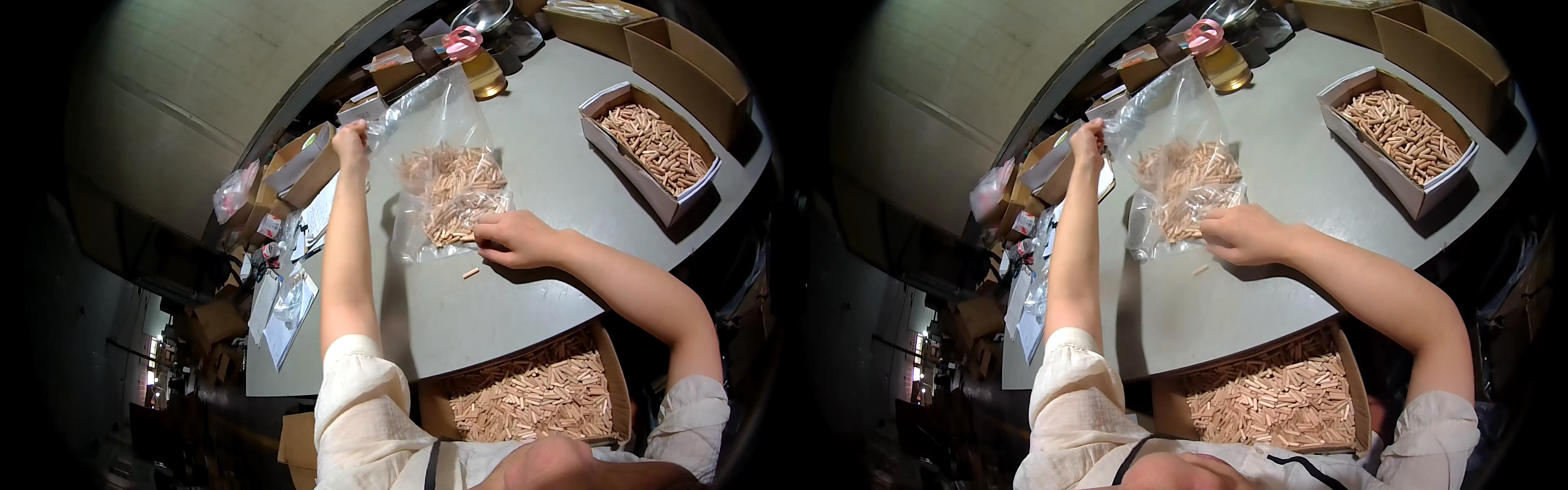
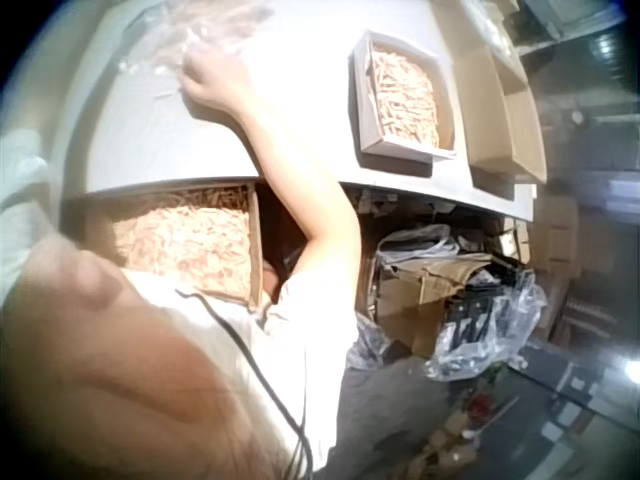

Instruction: The person sorts small, light-colored cylindrical objects from a plastic bag onto a table and into a cardboard box. They use both hands to pick up and place the items, occasionally spreading them out on the table surface before transferring them into the box.

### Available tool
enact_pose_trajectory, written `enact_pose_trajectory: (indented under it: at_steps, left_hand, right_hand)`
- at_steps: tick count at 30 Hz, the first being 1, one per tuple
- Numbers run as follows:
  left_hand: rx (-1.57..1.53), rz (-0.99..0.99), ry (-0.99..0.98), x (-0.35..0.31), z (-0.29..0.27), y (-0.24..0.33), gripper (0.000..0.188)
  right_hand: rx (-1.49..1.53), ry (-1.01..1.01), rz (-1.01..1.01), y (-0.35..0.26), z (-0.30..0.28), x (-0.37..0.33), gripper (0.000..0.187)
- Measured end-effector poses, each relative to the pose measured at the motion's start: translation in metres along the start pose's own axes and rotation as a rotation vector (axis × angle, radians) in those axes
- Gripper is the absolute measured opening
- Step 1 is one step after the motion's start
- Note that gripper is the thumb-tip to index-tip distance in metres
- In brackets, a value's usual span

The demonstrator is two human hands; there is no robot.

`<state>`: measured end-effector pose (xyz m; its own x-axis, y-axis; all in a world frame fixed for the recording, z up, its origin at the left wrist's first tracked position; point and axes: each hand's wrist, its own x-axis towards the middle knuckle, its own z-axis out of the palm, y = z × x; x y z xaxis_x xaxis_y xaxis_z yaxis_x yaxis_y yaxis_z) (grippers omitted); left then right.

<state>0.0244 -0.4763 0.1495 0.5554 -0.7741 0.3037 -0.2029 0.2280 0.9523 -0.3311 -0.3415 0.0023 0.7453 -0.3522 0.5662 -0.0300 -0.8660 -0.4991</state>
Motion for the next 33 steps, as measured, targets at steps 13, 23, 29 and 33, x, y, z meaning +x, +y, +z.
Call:
enact_pose_trajectory:
  at_steps: [13, 23, 29, 33]
  left_hand:
    - [0.068, 0.271, -0.081, -0.013, -0.012, 0.084, 0.017]
    - [1.173, 0.130, -0.183, -0.412, -0.227, -0.019, 0.070]
    - [1.046, 0.225, -0.208, -0.438, -0.097, -0.023, 0.081]
    - [1.078, 0.251, -0.326, -0.437, -0.084, -0.020, 0.092]
  right_hand:
    - [-0.054, 0.074, -0.095, 0.012, 0.008, 0.009, 0.039]
    - [0.140, 0.012, -0.028, -0.031, 0.015, 0.003, 0.038]
    - [0.139, 0.103, 0.091, -0.026, 0.005, -0.001, 0.039]
    - [0.056, 0.238, 0.093, -0.014, 0.012, -0.005, 0.037]
